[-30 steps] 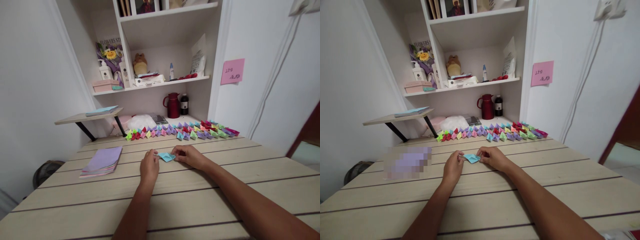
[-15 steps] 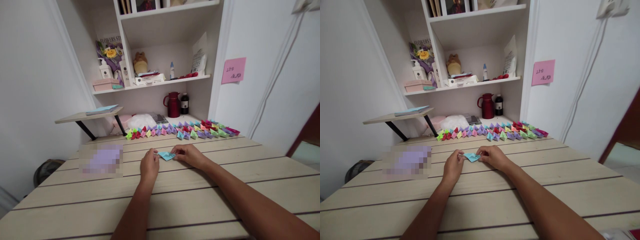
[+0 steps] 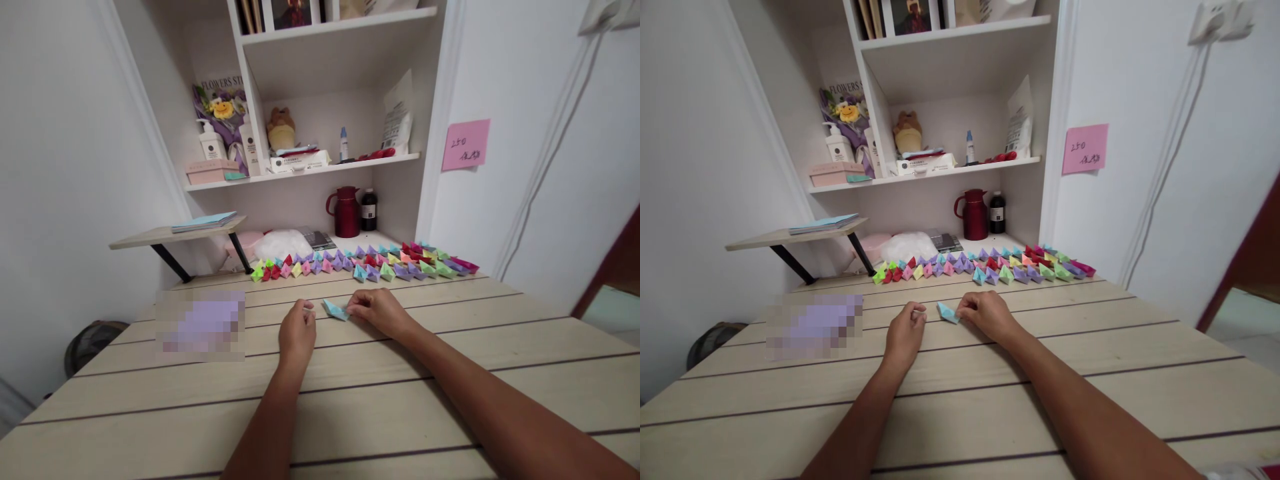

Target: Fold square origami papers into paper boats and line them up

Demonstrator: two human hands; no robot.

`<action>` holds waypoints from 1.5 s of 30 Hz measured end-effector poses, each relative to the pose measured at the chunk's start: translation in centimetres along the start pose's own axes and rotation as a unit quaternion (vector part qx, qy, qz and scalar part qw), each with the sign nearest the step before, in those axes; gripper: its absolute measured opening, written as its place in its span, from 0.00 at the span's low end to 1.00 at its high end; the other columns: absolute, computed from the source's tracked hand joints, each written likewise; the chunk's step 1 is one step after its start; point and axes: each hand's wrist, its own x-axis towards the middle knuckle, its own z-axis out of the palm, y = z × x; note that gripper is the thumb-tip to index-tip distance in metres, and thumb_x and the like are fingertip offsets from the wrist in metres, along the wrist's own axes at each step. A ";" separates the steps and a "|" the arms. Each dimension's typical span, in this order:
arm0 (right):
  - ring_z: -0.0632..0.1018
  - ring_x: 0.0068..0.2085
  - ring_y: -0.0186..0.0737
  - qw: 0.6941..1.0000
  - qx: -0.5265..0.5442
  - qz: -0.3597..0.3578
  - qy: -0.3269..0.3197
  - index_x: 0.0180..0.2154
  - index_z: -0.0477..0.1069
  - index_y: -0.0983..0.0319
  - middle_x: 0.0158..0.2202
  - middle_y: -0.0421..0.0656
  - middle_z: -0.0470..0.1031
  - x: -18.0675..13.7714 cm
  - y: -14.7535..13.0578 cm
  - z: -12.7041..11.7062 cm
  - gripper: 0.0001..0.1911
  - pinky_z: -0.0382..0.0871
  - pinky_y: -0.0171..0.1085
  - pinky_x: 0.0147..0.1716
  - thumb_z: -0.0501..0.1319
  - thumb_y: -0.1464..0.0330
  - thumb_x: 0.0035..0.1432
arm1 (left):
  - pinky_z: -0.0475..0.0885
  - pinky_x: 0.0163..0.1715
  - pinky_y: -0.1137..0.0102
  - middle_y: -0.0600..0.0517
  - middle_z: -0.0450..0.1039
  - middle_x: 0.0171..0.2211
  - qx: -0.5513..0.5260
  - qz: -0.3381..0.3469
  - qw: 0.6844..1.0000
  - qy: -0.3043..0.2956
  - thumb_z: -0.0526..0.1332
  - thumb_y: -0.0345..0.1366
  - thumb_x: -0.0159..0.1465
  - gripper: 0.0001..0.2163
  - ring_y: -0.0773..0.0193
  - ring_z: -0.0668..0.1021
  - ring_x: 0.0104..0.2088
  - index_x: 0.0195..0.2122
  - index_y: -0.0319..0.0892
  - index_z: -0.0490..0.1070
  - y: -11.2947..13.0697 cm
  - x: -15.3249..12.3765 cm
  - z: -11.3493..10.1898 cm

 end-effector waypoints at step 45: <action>0.68 0.27 0.34 0.993 0.028 -0.083 -0.073 0.34 0.73 0.60 0.25 0.35 0.67 -0.6 -0.7 0.9 0.11 0.61 0.31 0.26 0.68 0.66 0.47 | 0.62 0.30 0.75 0.56 0.77 0.29 0.009 0.027 0.999 -0.015 0.59 0.30 0.60 0.05 0.67 0.76 0.30 0.29 0.45 0.72 -0.3 0.2 0.4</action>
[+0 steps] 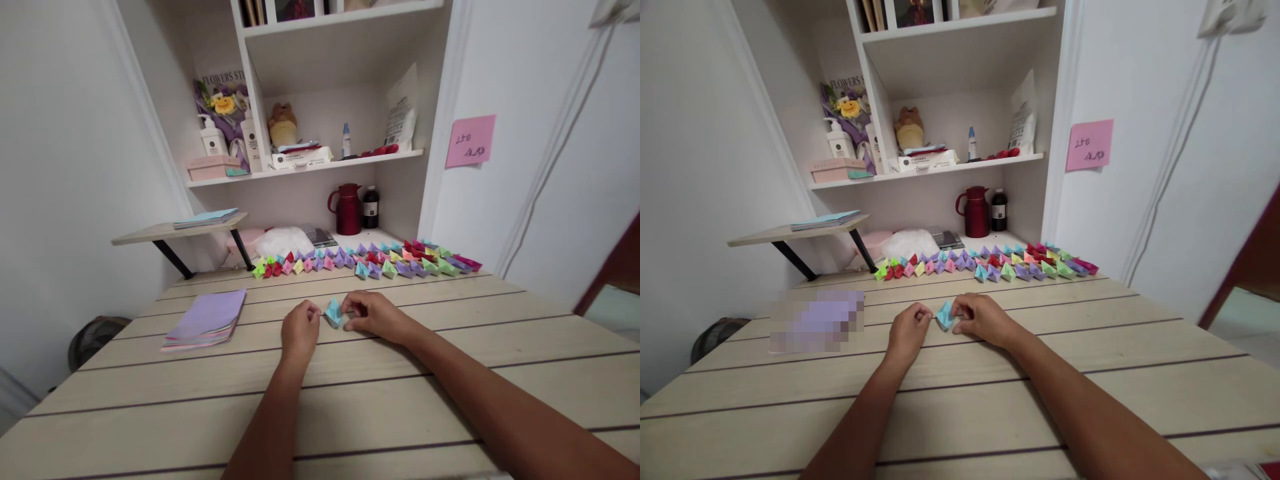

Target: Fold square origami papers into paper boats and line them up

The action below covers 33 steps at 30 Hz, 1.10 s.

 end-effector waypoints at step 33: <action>0.75 0.33 0.39 0.996 -0.070 -0.061 0.018 0.29 0.74 0.60 0.30 0.41 0.74 0.1 -1.6 1.2 0.05 0.65 0.35 0.35 0.62 0.68 0.58 | 0.63 0.30 0.74 0.56 0.77 0.28 0.001 0.001 1.000 0.000 0.59 0.30 0.59 0.05 0.66 0.76 0.31 0.28 0.46 0.72 -0.2 -0.1 0.1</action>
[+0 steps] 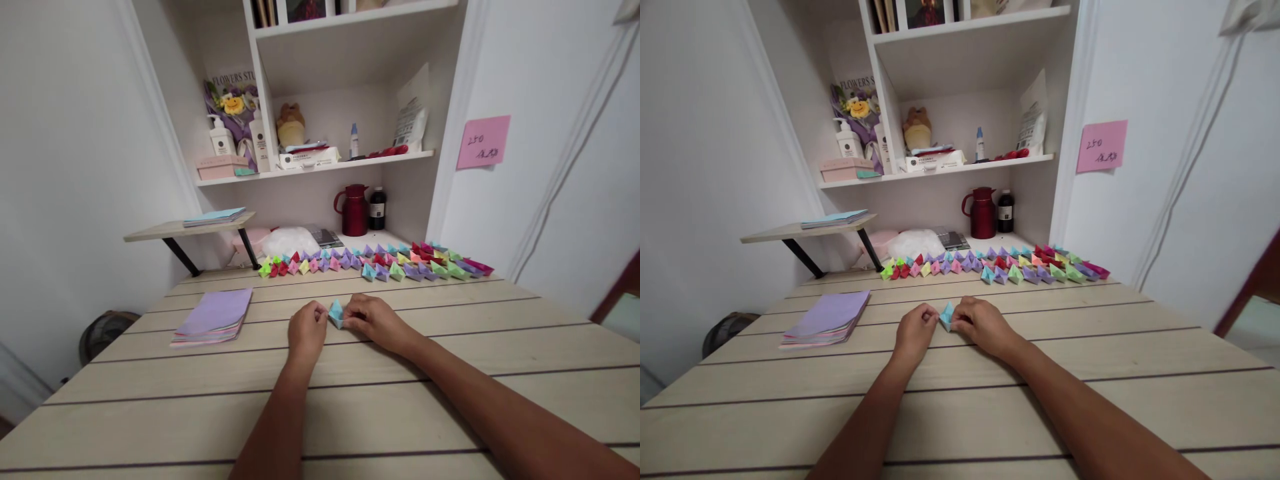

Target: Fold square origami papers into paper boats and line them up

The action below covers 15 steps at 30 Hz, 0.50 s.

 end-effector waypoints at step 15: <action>0.74 0.34 0.41 0.988 -0.110 -0.010 0.104 0.30 0.76 0.59 0.31 0.44 0.75 1.7 2.2 -2.3 0.11 0.64 0.39 0.36 0.58 0.65 0.63 | 0.60 0.30 0.73 0.55 0.76 0.28 0.019 -0.006 1.000 0.002 0.55 0.31 0.63 0.08 0.66 0.75 0.30 0.28 0.45 0.70 0.4 -0.5 -0.2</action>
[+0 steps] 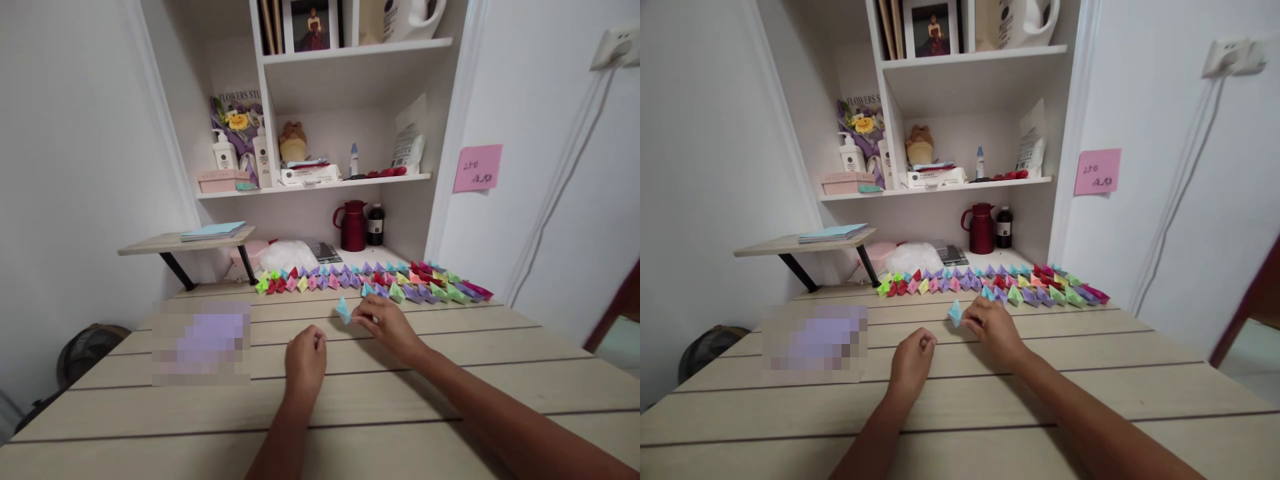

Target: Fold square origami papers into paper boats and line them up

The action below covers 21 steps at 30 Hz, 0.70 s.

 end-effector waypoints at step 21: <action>0.70 0.44 0.47 0.980 -0.183 -0.020 0.071 0.33 0.78 0.53 0.41 0.44 0.73 2.0 8.3 2.2 0.10 0.53 0.47 0.46 0.58 0.68 0.61 | 0.58 0.39 0.66 0.54 0.76 0.27 0.026 -0.027 0.998 -0.040 0.53 0.30 0.60 0.09 0.61 0.75 0.33 0.26 0.45 0.69 1.0 0.0 0.5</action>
